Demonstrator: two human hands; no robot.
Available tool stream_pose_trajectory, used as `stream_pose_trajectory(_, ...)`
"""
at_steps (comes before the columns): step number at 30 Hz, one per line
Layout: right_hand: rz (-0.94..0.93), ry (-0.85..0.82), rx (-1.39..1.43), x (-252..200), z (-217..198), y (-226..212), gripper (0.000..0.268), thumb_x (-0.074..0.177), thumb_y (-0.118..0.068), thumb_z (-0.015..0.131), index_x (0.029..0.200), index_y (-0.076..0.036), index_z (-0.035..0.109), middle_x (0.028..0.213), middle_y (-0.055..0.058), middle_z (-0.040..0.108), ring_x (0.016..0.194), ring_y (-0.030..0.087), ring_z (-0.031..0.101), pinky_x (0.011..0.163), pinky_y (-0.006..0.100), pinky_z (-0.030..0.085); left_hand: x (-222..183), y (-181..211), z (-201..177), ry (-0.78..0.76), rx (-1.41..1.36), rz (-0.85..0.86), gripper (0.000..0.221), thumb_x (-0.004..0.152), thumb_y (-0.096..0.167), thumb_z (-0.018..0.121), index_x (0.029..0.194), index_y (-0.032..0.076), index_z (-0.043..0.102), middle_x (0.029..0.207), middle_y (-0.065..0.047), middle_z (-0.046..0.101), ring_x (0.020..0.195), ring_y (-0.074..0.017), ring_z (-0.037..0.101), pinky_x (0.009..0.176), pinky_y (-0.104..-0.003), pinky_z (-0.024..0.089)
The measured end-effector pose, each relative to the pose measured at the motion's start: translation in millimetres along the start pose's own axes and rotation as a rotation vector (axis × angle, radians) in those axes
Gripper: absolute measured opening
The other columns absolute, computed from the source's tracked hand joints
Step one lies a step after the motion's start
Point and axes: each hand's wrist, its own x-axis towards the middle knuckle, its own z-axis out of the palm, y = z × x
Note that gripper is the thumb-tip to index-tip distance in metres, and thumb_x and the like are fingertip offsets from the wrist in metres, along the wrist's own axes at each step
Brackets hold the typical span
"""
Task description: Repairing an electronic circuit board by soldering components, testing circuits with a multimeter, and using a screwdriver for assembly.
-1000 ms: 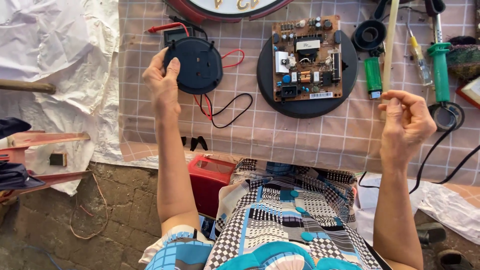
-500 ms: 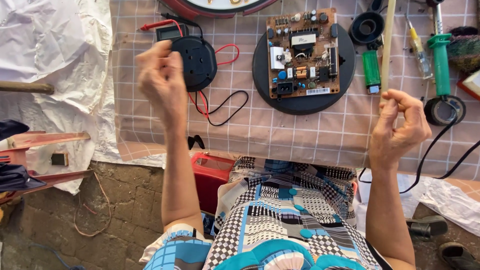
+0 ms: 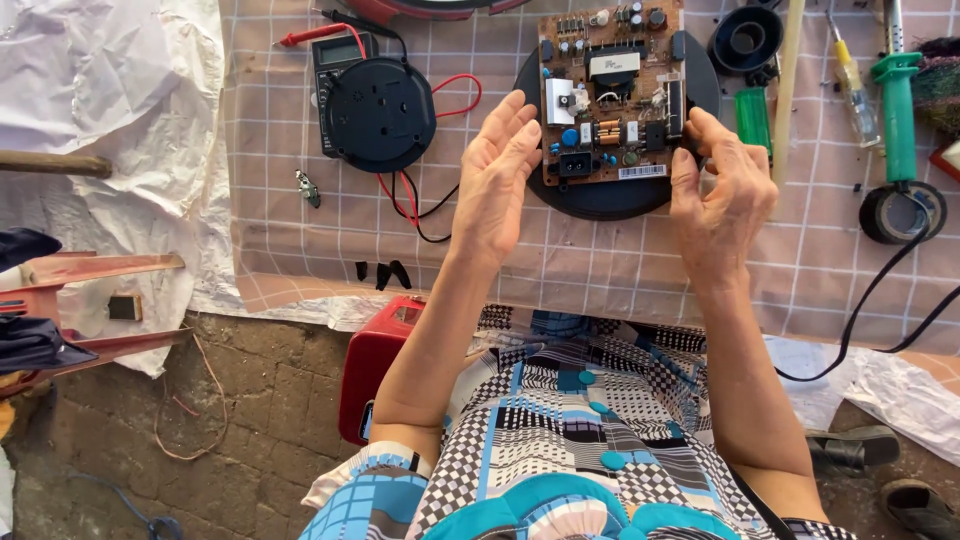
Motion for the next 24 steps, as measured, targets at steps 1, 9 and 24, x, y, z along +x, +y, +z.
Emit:
stream_pose_trajectory(1,0.002,0.004,0.004,0,0,1,0.028,0.086,-0.005,0.054,0.113,0.002,0.059,0.101,0.014,0.065,0.081,0.024,0.052,0.070,0.033,0.045,2,1,1,0.036,0.003,-0.031,0.061,0.073,0.020,0.060,0.128,0.004,0.037,0.133,-0.020,0.037,0.123,-0.0231,0.037,0.095,-0.031,0.033)
stream_pose_trajectory(9,-0.007,0.034,0.036,-2,1,6,0.023,0.086,-0.003,0.053,0.107,0.004,0.061,0.099,0.016,0.063,0.085,0.028,0.054,0.069,0.034,0.047,13,2,9,0.082,0.022,-0.143,0.070,0.072,0.021,0.058,0.132,0.000,0.032,0.116,-0.008,0.052,0.089,-0.0105,0.051,0.068,-0.024,0.037)
stream_pose_trajectory(24,-0.144,0.107,0.032,-1,-16,35,0.024,0.083,0.010,0.055,0.105,0.002,0.061,0.100,0.016,0.064,0.087,0.026,0.060,0.074,0.034,0.049,42,-18,-6,0.116,-0.107,-0.212,0.021,0.077,0.014,0.062,0.082,0.010,0.042,0.072,-0.002,0.054,0.061,-0.0124,0.053,0.047,-0.028,0.049)
